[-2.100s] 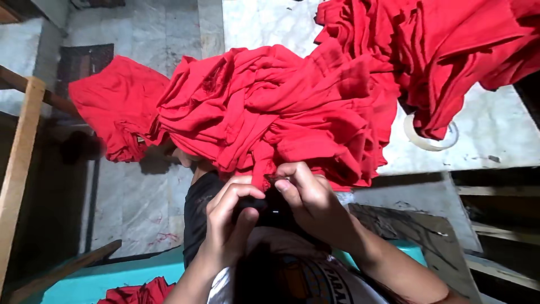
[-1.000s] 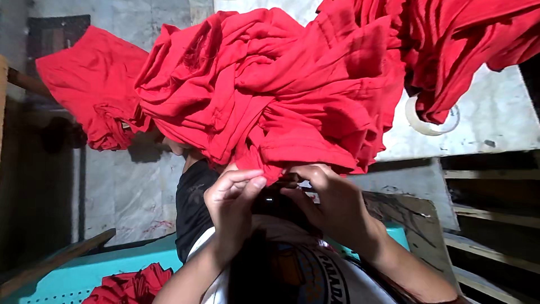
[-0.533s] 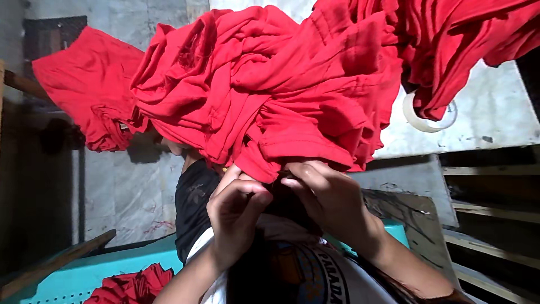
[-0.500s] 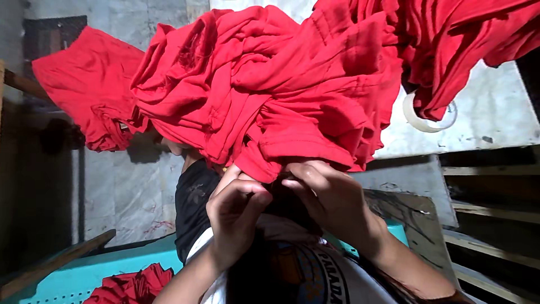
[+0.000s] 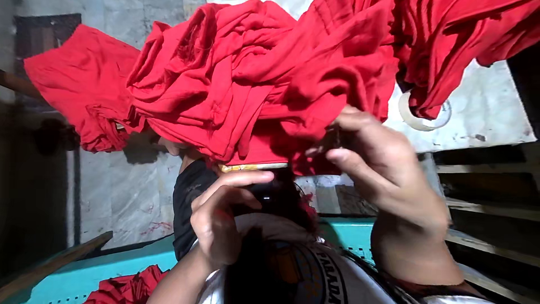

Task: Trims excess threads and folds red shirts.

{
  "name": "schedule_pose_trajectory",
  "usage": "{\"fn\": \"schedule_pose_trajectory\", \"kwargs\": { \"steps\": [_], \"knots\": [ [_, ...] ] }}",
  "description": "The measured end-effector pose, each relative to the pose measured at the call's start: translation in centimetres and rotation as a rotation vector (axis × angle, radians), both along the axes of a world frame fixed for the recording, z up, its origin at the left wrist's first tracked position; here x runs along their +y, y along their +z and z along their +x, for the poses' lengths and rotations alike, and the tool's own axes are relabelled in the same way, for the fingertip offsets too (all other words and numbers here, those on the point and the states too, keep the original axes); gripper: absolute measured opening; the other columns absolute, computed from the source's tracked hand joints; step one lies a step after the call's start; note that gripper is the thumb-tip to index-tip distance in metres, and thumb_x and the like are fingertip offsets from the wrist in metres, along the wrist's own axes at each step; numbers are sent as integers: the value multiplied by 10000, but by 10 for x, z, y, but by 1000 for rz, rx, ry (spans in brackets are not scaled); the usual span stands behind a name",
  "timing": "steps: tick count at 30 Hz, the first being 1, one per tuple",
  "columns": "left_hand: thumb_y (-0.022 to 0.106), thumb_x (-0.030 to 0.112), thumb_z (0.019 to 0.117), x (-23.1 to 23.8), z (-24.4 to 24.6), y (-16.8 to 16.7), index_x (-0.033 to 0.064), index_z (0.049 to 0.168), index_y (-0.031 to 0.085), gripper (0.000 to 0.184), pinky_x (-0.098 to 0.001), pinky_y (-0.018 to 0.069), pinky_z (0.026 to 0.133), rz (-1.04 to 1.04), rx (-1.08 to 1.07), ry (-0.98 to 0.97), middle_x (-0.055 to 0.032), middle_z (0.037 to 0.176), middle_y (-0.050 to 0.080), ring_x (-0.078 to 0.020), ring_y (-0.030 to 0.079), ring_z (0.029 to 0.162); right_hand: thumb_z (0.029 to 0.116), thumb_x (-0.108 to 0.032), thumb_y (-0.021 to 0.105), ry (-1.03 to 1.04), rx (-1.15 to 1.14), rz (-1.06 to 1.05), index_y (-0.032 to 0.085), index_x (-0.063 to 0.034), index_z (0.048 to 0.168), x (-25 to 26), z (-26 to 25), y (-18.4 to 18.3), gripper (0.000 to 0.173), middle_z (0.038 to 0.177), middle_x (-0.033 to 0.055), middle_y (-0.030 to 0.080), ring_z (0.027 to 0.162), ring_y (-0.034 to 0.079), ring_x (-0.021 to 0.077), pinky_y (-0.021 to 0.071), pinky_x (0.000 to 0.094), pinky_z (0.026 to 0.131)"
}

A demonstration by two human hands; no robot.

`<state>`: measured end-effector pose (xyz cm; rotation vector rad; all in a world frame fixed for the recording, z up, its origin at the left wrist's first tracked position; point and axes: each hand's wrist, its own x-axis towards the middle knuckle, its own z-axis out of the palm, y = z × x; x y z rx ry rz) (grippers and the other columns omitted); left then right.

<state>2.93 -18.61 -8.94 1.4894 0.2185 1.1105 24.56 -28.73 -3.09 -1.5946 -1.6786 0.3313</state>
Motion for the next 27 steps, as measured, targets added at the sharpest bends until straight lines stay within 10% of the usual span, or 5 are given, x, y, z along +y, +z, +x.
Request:
{"fn": "schedule_pose_trajectory", "kwargs": {
  "steps": [3, 9, 16, 21, 27],
  "knots": [
    [431, 324, 1101, 5, 10, -3, 111, 905, 636, 355, -226, 575, 894, 122, 81, 35, 35, 1061, 730, -38, 691, 1049, 1049, -316, 540, -62, -85, 33, 622, 12, 1112, 3, 4, -1, 344, 1222, 123, 560, 1135, 538, 31, 452, 134, 933],
    [608, 154, 954, 19, 27, -16, -23, 1129, 735, 279, -385, 558, 806, 517, 657, 302, -189, 1207, 712, -249, 715, 1006, 800, -198, 771, -235, -553, -8, 675, -26, 1023, 8, -14, -27, 297, 1336, 367, 511, 567, 620, 320, 449, 392, 418],
    [593, 271, 976, 45, 14, -21, 20, 1118, 737, 322, -460, 506, 583, 656, 810, 310, -138, 756, 701, -298, 665, 636, 857, -322, 761, -136, -394, 93, 560, -61, 1184, 6, -8, -31, 464, 1362, 288, 493, 541, 523, 179, 396, 296, 427],
    [589, 200, 1002, 55, 1, -19, 21, 931, 739, 244, -379, 470, 594, 685, 678, 269, -121, 777, 701, -227, 636, 641, 957, -259, 693, -30, -151, 210, 590, -69, 953, 4, -31, -25, 216, 760, 26, 629, 672, 588, 25, 480, 125, 616],
    [560, 155, 1006, 55, -1, -13, 16, 800, 664, 269, -148, 481, 758, 420, 388, 167, -35, 841, 681, 1, 624, 829, 870, -164, 644, -159, -377, 64, 702, -23, 987, 26, -50, -45, 192, 681, 133, 616, 524, 602, 281, 453, 399, 428]
  ]
}}
